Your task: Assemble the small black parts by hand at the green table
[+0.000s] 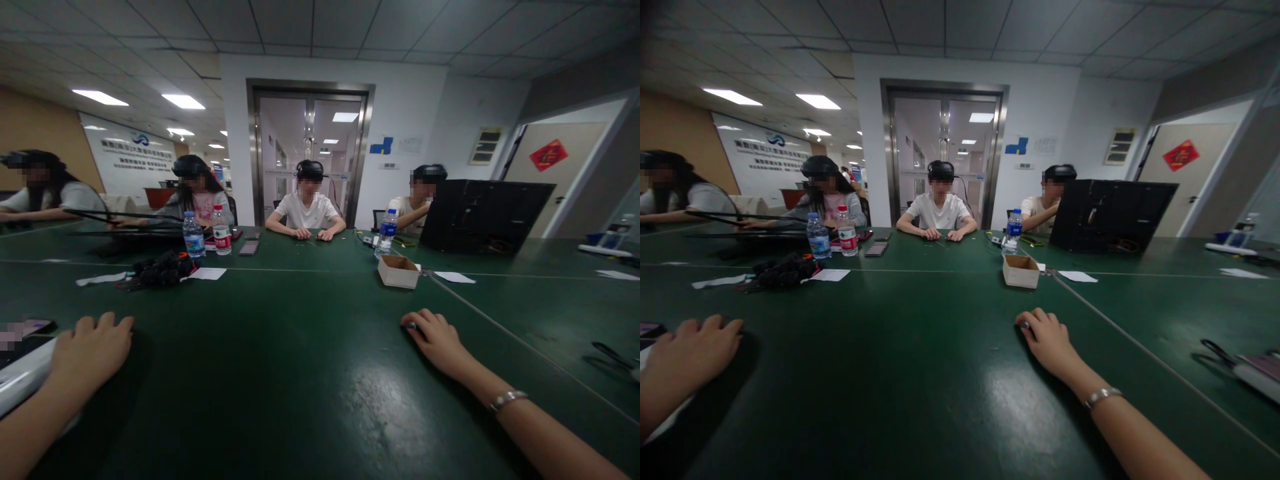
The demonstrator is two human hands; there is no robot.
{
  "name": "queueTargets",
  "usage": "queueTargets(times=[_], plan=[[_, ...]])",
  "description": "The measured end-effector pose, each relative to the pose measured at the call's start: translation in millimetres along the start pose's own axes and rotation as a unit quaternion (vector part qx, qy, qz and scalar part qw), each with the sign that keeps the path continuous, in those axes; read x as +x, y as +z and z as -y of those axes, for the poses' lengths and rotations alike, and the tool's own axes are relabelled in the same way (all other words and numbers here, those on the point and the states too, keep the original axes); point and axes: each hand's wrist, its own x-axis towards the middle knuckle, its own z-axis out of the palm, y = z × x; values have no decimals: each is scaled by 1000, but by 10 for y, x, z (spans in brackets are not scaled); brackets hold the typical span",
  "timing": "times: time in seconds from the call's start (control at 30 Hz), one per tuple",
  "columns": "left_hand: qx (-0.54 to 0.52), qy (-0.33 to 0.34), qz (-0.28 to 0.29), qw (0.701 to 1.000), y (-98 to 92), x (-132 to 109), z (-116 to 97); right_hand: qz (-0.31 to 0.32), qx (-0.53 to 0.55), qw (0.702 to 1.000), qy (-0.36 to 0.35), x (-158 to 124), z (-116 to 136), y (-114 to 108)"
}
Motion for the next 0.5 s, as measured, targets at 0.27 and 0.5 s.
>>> queueTargets(times=[0.27,0.5], plan=[[-150,172,10,974,-700,70,-1228,7,33,999,-3,231,717,137],[-452,290,28,843,-1283,214,-2722,24,136,990,-40,628,1829,447]])
